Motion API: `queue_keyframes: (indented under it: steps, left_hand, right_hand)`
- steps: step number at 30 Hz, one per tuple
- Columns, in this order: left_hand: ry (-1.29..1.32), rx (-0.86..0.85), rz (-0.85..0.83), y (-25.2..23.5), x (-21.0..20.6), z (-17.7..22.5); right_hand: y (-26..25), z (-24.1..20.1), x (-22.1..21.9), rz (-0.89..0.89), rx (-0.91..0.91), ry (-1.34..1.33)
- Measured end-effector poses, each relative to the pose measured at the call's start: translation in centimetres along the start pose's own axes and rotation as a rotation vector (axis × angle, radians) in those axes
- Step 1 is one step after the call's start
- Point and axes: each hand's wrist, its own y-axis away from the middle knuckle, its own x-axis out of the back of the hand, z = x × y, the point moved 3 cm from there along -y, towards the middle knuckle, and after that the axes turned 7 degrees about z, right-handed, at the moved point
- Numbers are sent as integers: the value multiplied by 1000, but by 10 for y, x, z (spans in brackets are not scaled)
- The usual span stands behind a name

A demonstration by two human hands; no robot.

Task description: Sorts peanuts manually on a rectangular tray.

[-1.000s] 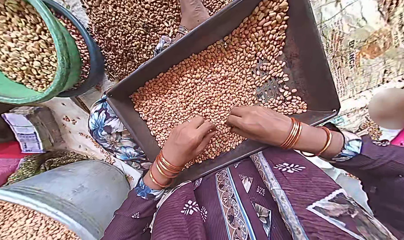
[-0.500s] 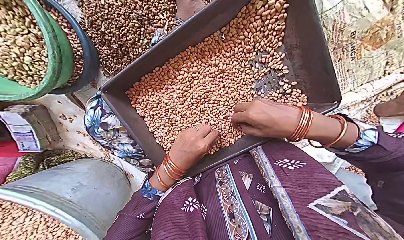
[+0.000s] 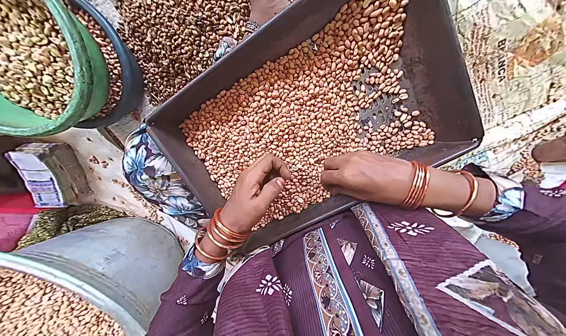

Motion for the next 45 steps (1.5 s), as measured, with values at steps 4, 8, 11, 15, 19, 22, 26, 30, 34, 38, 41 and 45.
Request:
queue_keyframes:
  steps: [4, 8, 11, 15, 19, 22, 26, 30, 34, 38, 41, 45]
  left_hand:
    - [-541, -234, 40, 1, -9, 1]
    - [-822, -342, 45, -3, -21, -5]
    - [-800, -381, 82, -4, -23, -6]
    - [-328, -193, 169, 1, -6, 0]
    - [-217, -148, 45, 12, -1, 4]
    - [-517, -291, -135, 23, -18, 0]
    - [-752, -375, -134, 31, -35, -12]
    - [-521, -282, 5, 23, -29, -9]
    - [162, 45, 144, -5, -26, -1]
    - [568, 363, 36, -37, -49, 23]
    - [466, 418, -90, -57, -63, 26]
    - [87, 238, -102, -93, -69, 22]
  right_hand:
    - [-1, -2, -3, -20, -32, 69]
    - [-4, -6, -4, -22, -58, 116]
    - [-7, -11, -8, -12, -93, 183]
    - [-7, -13, -7, -30, -84, 200]
    - [-8, -12, -9, 0, -56, 183]
    - [-10, -15, -13, 24, -69, 218]
    - [-11, -19, -13, 10, -113, 264]
    - [-13, -17, -10, -32, -148, 219]
    - [-17, -31, 15, 264, -41, 188]
    - [-9, -32, 61, 446, -95, 211]
    - [21, 3, 90, 249, -498, 432]
    - [57, 43, 82, 120, -671, 469]
